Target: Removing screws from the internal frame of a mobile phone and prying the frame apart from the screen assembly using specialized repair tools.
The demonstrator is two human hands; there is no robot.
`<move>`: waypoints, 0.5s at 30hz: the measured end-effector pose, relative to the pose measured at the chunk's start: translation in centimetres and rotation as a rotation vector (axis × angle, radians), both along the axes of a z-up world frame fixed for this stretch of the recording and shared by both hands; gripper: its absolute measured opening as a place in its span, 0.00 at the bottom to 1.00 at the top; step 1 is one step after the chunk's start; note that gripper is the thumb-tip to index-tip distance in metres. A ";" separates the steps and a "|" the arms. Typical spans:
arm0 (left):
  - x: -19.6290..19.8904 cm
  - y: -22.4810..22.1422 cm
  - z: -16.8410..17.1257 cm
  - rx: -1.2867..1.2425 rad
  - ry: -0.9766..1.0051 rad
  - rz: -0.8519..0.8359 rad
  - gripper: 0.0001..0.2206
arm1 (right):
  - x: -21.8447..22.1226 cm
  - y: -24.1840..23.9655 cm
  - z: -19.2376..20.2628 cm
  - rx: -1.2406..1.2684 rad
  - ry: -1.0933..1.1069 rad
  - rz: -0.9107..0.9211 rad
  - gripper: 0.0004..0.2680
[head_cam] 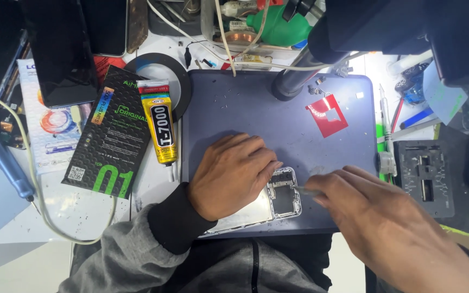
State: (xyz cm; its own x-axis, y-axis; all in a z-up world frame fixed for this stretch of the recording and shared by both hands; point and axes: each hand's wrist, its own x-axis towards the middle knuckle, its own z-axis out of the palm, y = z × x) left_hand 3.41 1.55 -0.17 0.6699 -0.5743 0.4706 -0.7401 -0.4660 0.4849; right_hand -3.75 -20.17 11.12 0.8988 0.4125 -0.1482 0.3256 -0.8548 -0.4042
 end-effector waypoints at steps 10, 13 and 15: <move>0.1 0.0 0.0 -0.076 0.057 -0.072 0.04 | -0.4 -0.3 0.4 -0.037 0.023 0.071 0.24; 0.0 0.1 0.3 -0.059 0.061 -0.087 0.04 | -0.5 -0.1 0.3 -0.143 -0.015 -0.127 0.17; 0.0 0.1 0.4 -0.059 0.106 -0.133 0.02 | -0.3 -0.4 0.9 -0.015 0.078 0.008 0.12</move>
State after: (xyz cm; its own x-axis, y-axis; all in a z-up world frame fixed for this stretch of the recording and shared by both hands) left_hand 3.37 1.65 0.19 0.6375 -0.6350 0.4364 -0.7365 -0.3358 0.5873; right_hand -4.06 -20.62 12.01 0.8809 0.4167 -0.2242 0.3003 -0.8585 -0.4157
